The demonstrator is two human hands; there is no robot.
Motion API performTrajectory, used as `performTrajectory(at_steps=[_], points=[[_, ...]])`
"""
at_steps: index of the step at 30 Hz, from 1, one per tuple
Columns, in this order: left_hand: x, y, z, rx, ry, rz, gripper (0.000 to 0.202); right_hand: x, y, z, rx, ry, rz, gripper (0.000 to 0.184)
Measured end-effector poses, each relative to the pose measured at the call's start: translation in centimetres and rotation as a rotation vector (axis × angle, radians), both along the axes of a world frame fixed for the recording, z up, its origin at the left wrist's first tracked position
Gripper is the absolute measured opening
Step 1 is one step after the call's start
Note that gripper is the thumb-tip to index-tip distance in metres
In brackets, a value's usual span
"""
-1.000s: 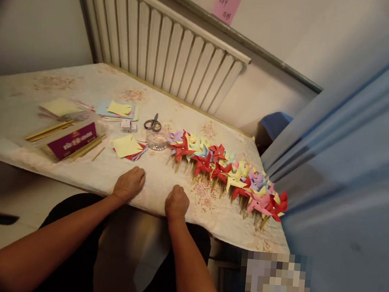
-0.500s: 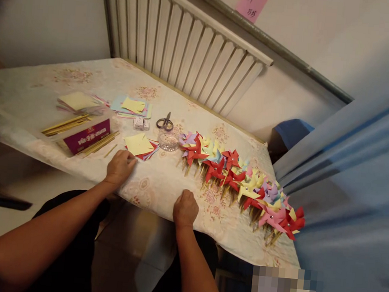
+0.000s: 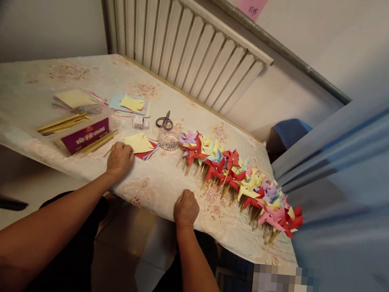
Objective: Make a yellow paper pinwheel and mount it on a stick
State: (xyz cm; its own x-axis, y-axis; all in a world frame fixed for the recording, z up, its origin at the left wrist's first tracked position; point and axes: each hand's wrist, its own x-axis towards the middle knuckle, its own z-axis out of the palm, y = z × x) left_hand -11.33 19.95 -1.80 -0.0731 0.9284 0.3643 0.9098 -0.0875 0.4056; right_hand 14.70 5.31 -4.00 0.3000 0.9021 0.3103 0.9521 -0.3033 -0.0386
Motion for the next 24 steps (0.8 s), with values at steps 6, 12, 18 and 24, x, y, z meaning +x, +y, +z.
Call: performTrajectory(at_steps=[6,12,18,24], points=[[-0.3,0.8,0.1,0.160,-0.162,0.033,0.012,0.0,-0.1,-0.1,0.019,-0.009,0.006,0.014],[0.4,-1.3,1.2,0.333,-0.140,-0.069,0.014,-0.1,0.0,0.1,0.008,-0.013,0.001,0.014],[2.9,-7.1,1.4,0.338,0.034,-0.292,0.019,0.0,0.1,0.1,0.008,0.002,0.005,0.013],[5.4,-11.3,0.1,0.273,0.122,-0.563,0.022,-0.1,0.1,0.3,-0.008,0.011,0.006,0.012]])
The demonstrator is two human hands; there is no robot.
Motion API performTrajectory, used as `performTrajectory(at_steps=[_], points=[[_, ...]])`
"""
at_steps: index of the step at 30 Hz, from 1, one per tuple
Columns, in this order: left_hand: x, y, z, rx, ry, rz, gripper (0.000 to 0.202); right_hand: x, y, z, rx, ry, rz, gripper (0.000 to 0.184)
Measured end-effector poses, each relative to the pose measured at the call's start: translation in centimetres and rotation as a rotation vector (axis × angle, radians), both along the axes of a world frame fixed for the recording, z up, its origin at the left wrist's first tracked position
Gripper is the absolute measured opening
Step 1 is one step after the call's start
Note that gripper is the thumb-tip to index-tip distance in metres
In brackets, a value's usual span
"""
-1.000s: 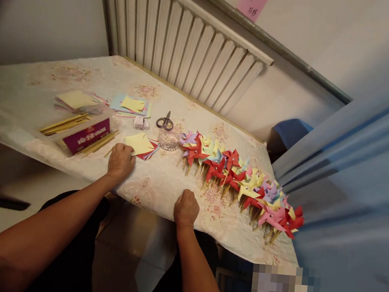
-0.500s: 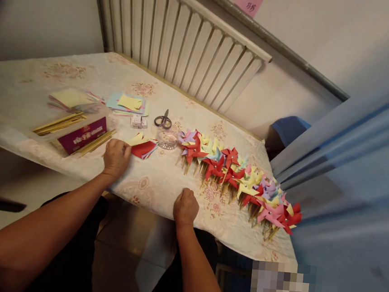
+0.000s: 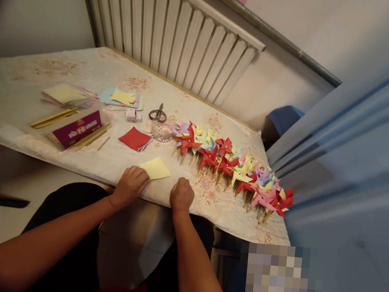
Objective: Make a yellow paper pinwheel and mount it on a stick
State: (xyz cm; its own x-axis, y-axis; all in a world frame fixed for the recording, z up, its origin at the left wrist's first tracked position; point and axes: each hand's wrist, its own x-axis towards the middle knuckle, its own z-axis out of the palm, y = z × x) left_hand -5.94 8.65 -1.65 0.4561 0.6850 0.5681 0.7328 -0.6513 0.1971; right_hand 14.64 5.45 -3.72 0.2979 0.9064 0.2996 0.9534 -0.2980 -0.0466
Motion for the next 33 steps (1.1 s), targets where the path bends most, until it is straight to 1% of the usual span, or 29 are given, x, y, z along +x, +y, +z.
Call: performTrajectory(at_steps=[2,4,6,8,10,12,14,17,20,23,25,28,33], points=[[0.6,-0.9,-0.6,-0.019,0.012,-0.052,0.021,0.0,0.0,0.1,-0.003,0.007,0.003,0.012],[0.9,-1.5,-1.0,-0.034,-0.018,-0.096,0.018,0.0,0.1,0.0,0.006,0.019,0.009,0.013],[1.1,-1.5,-1.2,-0.035,-0.072,-0.123,0.020,0.1,0.0,-0.2,0.036,0.043,0.015,0.015],[1.3,-0.9,-1.1,-0.033,-0.102,-0.121,0.026,0.3,-0.2,-0.4,0.090,0.082,0.055,0.018],[1.5,0.1,-1.0,-0.054,-0.075,-0.094,0.033,0.5,-0.4,-0.5,0.146,0.111,0.170,0.030],[1.9,1.3,-1.1,-0.092,0.011,-0.091,0.039,0.7,-0.6,-0.4,0.164,0.113,0.322,0.044],[2.2,2.2,-1.4,-0.148,0.113,-0.088,0.042,0.8,-0.7,0.1,0.129,0.080,0.443,0.054],[2.5,2.7,-2.1,-0.188,0.234,-0.104,0.048,0.8,-0.7,1.0,0.043,0.013,0.543,0.059],[2.6,2.5,-2.4,-0.189,0.279,-0.092,0.051,0.7,-0.6,1.6,-0.007,-0.008,0.594,0.056],[2.7,2.4,-2.2,-0.193,0.290,-0.085,0.053,0.5,-0.6,1.7,-0.002,0.005,0.587,0.045],[2.6,2.3,-1.9,-0.198,0.290,-0.092,0.053,0.5,-0.6,1.6,0.017,0.008,0.576,0.039],[2.5,2.3,-1.7,-0.194,0.286,-0.108,0.052,0.5,-0.6,1.2,0.037,-0.004,0.562,0.035],[2.2,2.4,-2.0,-0.185,0.265,-0.143,0.049,0.6,-0.6,0.7,0.055,-0.016,0.519,0.030]])
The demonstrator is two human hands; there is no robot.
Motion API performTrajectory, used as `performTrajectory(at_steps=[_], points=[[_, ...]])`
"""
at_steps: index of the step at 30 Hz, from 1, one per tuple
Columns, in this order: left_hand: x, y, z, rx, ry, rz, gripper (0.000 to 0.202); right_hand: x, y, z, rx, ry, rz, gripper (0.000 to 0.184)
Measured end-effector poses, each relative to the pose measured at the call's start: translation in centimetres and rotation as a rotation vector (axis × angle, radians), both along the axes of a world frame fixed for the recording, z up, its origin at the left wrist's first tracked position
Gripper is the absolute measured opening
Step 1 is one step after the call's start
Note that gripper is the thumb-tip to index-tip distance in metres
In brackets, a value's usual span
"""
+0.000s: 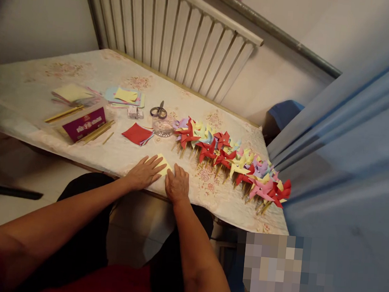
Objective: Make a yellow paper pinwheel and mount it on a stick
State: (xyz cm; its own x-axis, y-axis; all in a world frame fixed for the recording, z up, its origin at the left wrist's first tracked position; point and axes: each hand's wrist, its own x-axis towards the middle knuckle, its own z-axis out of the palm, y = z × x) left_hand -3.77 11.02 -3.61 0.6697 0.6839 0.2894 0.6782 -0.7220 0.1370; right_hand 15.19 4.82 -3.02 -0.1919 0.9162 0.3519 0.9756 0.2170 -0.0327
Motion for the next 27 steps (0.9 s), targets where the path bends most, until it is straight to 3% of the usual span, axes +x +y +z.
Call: performTrajectory(at_steps=[10,13,17,27], points=[[0.0,0.0,0.1,-0.010,0.012,0.007,0.049,0.1,-0.1,-0.7,0.067,0.073,-0.095,0.019],[0.0,0.0,0.1,-0.003,0.018,-0.002,0.049,0.0,-0.2,-0.5,0.081,0.104,-0.127,0.026],[-0.1,0.1,-0.1,0.003,0.029,-0.003,0.049,-0.1,-0.2,0.3,0.034,0.047,-0.030,0.039],[0.1,0.0,0.1,-0.014,-0.003,0.010,0.048,-0.2,0.1,-0.2,0.041,0.061,-0.101,0.026]])
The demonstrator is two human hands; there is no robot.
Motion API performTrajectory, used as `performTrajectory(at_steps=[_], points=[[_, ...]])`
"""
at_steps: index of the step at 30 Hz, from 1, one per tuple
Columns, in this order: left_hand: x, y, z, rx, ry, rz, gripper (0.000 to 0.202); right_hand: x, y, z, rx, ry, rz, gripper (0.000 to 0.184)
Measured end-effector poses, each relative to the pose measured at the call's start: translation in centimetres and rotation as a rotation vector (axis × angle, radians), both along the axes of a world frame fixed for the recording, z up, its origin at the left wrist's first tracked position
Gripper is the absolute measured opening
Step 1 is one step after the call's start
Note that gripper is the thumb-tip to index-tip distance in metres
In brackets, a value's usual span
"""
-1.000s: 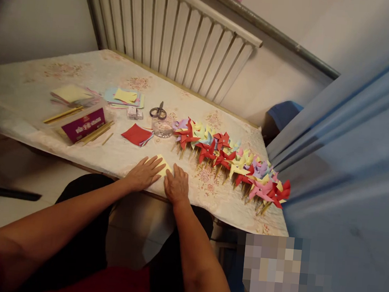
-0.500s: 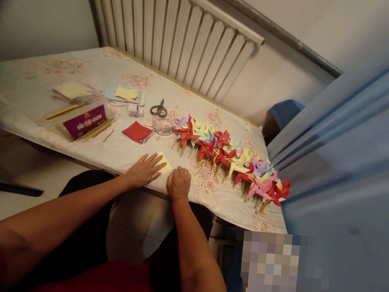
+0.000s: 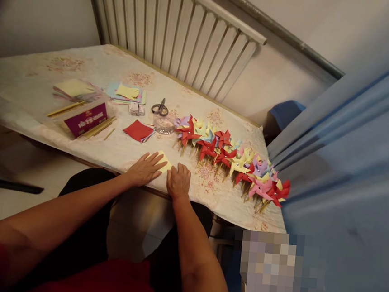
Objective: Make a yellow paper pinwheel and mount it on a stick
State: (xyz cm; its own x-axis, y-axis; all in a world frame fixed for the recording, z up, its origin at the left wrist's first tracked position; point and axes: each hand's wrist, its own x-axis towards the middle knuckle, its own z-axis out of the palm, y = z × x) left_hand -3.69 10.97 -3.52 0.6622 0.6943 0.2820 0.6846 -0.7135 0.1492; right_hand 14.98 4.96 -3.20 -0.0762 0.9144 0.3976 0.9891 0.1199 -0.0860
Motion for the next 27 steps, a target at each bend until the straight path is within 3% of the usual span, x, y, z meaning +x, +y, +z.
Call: performTrajectory(at_steps=[3,7,27], points=[[0.03,-0.10,0.18,0.002,0.015,0.004,0.048,0.02,-0.11,-0.05,0.021,0.024,-0.039,0.025],[-0.01,-0.18,0.31,0.002,0.015,-0.003,0.049,-0.02,-0.23,0.46,-0.002,-0.010,0.019,0.035],[0.41,-0.05,0.51,-0.050,-0.013,0.068,0.056,0.15,-0.04,0.17,0.006,0.015,0.032,0.027]])
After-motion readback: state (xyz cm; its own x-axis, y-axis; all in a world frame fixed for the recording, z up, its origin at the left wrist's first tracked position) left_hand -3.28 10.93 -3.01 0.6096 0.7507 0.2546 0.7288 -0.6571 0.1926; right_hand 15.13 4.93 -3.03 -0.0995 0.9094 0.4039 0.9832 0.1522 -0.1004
